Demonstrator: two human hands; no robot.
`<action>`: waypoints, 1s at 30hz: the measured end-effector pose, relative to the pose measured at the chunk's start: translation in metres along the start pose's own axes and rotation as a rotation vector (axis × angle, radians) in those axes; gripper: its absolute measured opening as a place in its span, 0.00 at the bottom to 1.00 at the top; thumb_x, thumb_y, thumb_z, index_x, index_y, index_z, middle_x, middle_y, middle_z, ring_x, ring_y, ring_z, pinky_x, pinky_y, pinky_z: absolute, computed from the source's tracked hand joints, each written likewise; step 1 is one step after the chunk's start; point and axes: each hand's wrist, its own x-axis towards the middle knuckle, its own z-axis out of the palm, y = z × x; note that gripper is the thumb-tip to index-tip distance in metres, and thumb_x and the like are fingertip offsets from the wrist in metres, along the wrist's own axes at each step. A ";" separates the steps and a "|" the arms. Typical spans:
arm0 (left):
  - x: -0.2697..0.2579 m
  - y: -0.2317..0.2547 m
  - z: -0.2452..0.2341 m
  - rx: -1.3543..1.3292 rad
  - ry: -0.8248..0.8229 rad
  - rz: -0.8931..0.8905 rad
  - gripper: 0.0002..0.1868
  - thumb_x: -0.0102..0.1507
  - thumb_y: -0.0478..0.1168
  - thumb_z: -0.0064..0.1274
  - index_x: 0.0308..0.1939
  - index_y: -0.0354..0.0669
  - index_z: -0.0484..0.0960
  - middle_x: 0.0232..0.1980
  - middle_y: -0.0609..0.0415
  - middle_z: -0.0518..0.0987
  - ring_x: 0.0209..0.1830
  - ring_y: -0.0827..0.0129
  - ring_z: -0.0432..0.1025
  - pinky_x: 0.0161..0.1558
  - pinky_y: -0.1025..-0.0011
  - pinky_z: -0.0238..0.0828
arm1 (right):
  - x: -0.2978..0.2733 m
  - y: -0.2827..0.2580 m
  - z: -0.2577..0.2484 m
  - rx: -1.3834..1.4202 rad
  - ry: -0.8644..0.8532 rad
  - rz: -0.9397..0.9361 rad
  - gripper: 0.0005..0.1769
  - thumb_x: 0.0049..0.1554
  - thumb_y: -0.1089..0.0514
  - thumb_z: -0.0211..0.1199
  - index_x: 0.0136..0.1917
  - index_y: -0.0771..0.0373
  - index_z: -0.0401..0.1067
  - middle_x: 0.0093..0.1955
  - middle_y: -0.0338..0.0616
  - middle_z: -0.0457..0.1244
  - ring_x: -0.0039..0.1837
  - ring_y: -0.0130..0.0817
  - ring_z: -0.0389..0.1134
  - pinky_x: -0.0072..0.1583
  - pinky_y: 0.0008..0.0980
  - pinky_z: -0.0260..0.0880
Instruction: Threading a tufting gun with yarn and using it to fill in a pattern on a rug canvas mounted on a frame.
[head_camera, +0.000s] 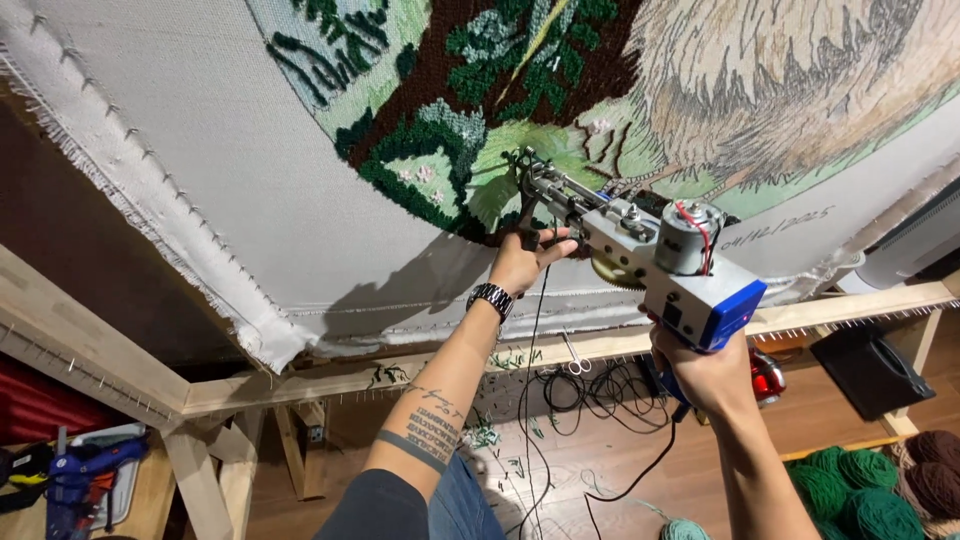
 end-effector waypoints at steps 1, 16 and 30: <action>0.004 -0.005 0.001 0.000 0.001 0.003 0.22 0.57 0.52 0.73 0.54 0.55 0.90 0.21 0.66 0.65 0.25 0.81 0.63 0.34 0.82 0.57 | 0.001 0.003 0.000 0.000 0.000 -0.003 0.10 0.44 0.71 0.59 0.23 0.65 0.70 0.21 0.47 0.61 0.23 0.36 0.64 0.40 0.30 0.63; -0.022 0.028 -0.002 0.058 0.065 -0.054 0.27 0.54 0.60 0.73 0.55 0.60 0.89 0.27 0.64 0.68 0.32 0.77 0.71 0.43 0.78 0.69 | 0.000 0.050 -0.013 0.249 -0.007 -0.032 0.06 0.49 0.73 0.59 0.42 0.75 0.68 0.45 0.58 0.65 0.28 0.40 0.63 0.36 0.33 0.65; -0.068 0.027 0.046 0.089 -0.048 -0.085 0.13 0.60 0.52 0.67 0.30 0.51 0.83 0.36 0.61 0.84 0.42 0.70 0.76 0.49 0.67 0.71 | -0.064 0.102 -0.092 0.331 -0.020 -0.053 0.15 0.54 0.65 0.64 0.53 0.71 0.66 0.34 0.50 0.64 0.30 0.38 0.65 0.32 0.34 0.70</action>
